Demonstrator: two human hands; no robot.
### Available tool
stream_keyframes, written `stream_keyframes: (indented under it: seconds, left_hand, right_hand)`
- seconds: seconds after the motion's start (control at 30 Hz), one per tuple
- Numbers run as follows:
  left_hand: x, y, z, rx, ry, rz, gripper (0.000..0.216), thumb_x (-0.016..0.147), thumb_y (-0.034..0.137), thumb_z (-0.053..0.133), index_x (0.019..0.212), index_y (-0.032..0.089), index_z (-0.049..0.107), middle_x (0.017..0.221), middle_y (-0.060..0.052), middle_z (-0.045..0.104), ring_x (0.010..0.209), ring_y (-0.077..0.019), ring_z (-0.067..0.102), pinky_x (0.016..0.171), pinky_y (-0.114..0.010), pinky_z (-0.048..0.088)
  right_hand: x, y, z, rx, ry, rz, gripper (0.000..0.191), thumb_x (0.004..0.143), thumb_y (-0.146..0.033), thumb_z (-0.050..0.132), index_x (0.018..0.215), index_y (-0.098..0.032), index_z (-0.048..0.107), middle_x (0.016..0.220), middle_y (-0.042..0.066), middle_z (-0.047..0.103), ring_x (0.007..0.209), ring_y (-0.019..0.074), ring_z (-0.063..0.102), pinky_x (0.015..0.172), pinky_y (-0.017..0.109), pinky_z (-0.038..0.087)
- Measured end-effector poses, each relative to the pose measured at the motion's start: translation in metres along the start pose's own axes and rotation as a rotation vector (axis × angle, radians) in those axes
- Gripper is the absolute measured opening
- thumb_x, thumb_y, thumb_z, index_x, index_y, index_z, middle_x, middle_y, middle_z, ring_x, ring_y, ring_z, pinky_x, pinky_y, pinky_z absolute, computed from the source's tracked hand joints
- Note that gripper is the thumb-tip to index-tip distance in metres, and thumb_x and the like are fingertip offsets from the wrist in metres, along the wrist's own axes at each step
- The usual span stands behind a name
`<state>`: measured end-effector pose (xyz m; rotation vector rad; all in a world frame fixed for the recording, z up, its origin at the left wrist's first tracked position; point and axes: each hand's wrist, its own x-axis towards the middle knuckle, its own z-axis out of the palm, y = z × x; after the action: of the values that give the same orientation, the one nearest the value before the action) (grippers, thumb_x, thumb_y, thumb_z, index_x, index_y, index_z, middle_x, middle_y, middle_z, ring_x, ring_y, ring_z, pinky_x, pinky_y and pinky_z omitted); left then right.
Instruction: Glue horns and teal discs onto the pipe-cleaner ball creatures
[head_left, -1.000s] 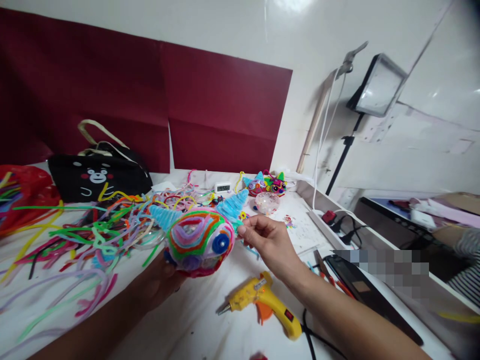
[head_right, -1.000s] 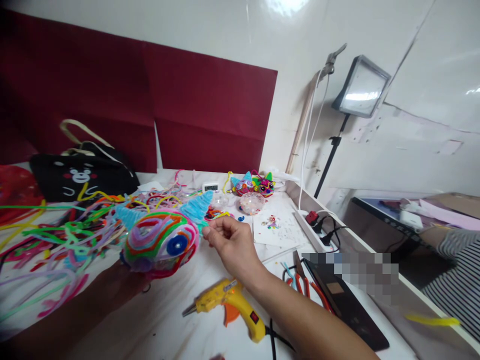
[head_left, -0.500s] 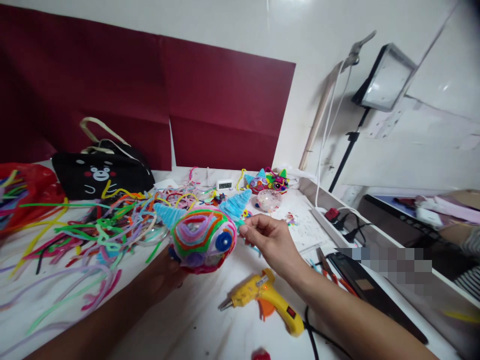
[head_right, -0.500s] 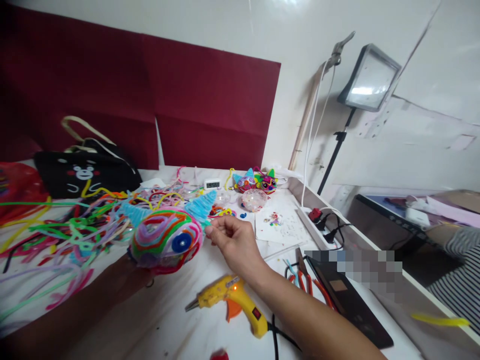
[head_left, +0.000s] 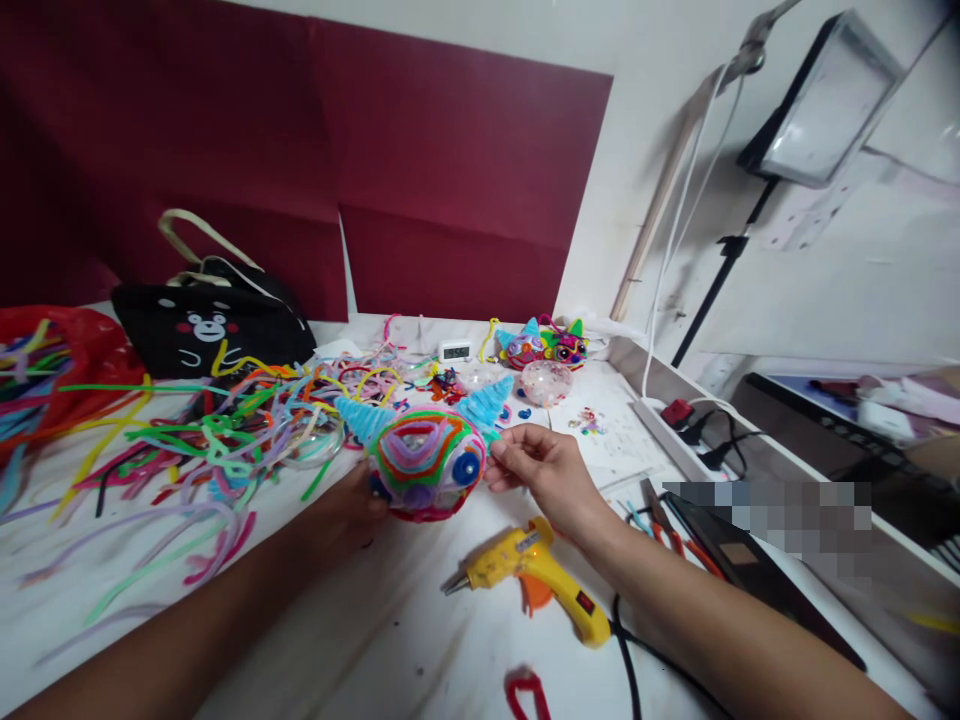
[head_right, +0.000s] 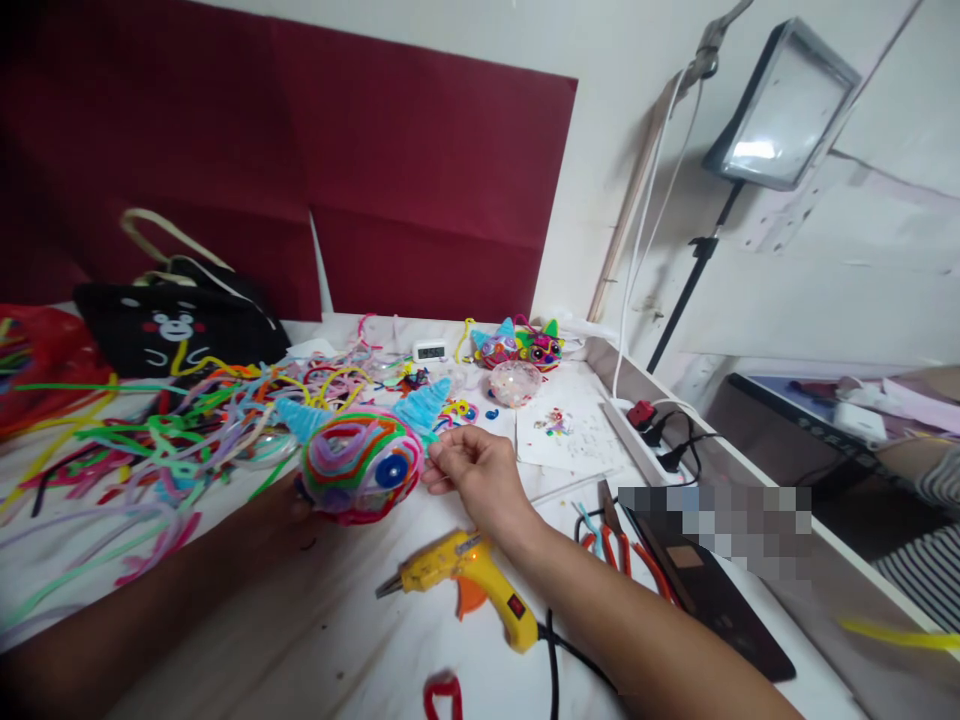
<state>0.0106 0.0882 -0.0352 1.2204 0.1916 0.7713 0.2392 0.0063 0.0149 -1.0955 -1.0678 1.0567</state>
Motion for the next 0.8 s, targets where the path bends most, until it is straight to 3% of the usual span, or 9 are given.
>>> stream_keyframes:
  seconds: [0.13, 0.43, 0.6, 0.8]
  left_hand:
    - [0.0, -0.001, -0.002, 0.007, 0.053, -0.138, 0.064, 0.069, 0.031, 0.078, 0.129, 0.019, 0.057, 0.125, -0.007, 0.066, 0.118, -0.029, 0.059, 0.1, -0.036, 0.046]
    - [0.01, -0.001, 0.009, 0.091, 0.075, -0.177, 0.074, 0.066, 0.037, 0.08, 0.132, 0.018, 0.053, 0.136, -0.015, 0.058, 0.128, -0.037, 0.05, 0.108, -0.048, 0.037]
    - [0.01, 0.002, 0.011, 0.099, 0.07, -0.217, 0.067, 0.069, 0.025, 0.079, 0.131, 0.02, 0.054, 0.138, -0.012, 0.057, 0.13, -0.0346, 0.048, 0.109, -0.044, 0.038]
    - [0.007, -0.001, 0.006, 0.13, 0.179, -0.274, 0.058, 0.066, 0.016, 0.08, 0.12, 0.022, 0.061, 0.138, -0.008, 0.058, 0.13, -0.0323, 0.049, 0.103, -0.038, 0.046]
  right_hand:
    - [0.001, 0.008, -0.004, 0.023, 0.02, 0.039, 0.045, 0.06, -0.056, 0.081, 0.071, -0.017, 0.063, 0.06, 0.001, 0.067, 0.056, 0.0153, 0.066, 0.057, 0.03, 0.057]
    - [0.003, 0.017, -0.013, 0.038, 0.05, 0.085, 0.046, 0.056, -0.055, 0.083, 0.069, -0.016, 0.062, 0.059, 0.001, 0.067, 0.056, 0.0152, 0.067, 0.058, 0.028, 0.057]
    - [0.005, 0.022, -0.018, 0.021, 0.057, 0.115, 0.044, 0.055, -0.053, 0.085, 0.068, -0.016, 0.062, 0.058, 0.002, 0.068, 0.055, 0.0152, 0.067, 0.056, 0.027, 0.057]
    - [0.009, 0.028, -0.021, 0.003, 0.054, 0.141, 0.044, 0.055, -0.052, 0.085, 0.065, -0.017, 0.061, 0.057, 0.002, 0.068, 0.054, 0.0151, 0.066, 0.055, 0.026, 0.057]
